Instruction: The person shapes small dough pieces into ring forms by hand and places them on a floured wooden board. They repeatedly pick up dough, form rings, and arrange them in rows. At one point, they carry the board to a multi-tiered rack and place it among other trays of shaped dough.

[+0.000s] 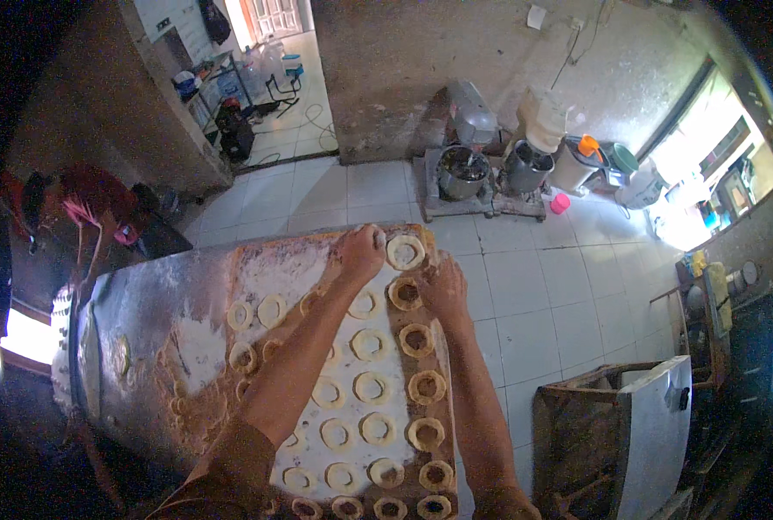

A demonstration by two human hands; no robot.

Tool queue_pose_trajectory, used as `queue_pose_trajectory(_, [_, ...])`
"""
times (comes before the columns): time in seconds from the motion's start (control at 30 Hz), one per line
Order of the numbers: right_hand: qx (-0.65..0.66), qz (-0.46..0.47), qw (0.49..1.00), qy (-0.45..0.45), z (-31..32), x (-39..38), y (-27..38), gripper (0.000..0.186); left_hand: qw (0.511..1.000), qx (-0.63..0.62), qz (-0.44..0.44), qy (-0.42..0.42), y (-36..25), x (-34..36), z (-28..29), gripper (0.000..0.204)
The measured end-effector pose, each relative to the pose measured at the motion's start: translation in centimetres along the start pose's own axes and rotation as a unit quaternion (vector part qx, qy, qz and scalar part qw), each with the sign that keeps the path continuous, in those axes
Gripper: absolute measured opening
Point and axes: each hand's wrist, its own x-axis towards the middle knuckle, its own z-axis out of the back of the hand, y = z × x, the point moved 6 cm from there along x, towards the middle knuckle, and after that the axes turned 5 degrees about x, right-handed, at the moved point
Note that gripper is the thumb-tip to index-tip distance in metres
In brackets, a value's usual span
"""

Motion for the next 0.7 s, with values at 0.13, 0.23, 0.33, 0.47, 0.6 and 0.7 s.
queue_pose_trajectory(0.13, [0.051,0.014,0.998,-0.027,-0.7,0.3,-1.3,0.048,0.998,-0.043,-0.021,0.035,-1.1,-0.7,0.6,0.046])
queue_pose_trajectory(0.23, [0.054,0.080,0.995,-0.037,-0.5,0.1,0.6,0.048,0.999,-0.027,-0.032,-0.013,-0.3,-1.1,0.8,0.056])
queue_pose_trajectory(0.33, [0.196,0.000,0.980,0.039,-0.6,-3.4,2.0,0.037,0.978,-0.062,-0.042,-0.196,4.5,-5.2,1.9,0.061])
queue_pose_trajectory(0.47, [0.195,0.001,0.974,-0.112,6.2,-13.5,0.8,0.021,0.983,-0.065,0.002,-0.173,7.8,-16.2,15.5,0.046])
queue_pose_trajectory(0.6, [0.242,-0.054,0.967,-0.057,5.9,-20.3,0.0,0.017,0.893,0.171,0.158,-0.386,25.9,-31.5,25.8,0.030])
queue_pose_trajectory(0.7, [0.262,-0.054,0.963,-0.027,3.5,-22.8,0.6,0.014,0.853,0.288,0.304,-0.313,33.9,-37.7,31.4,0.034])
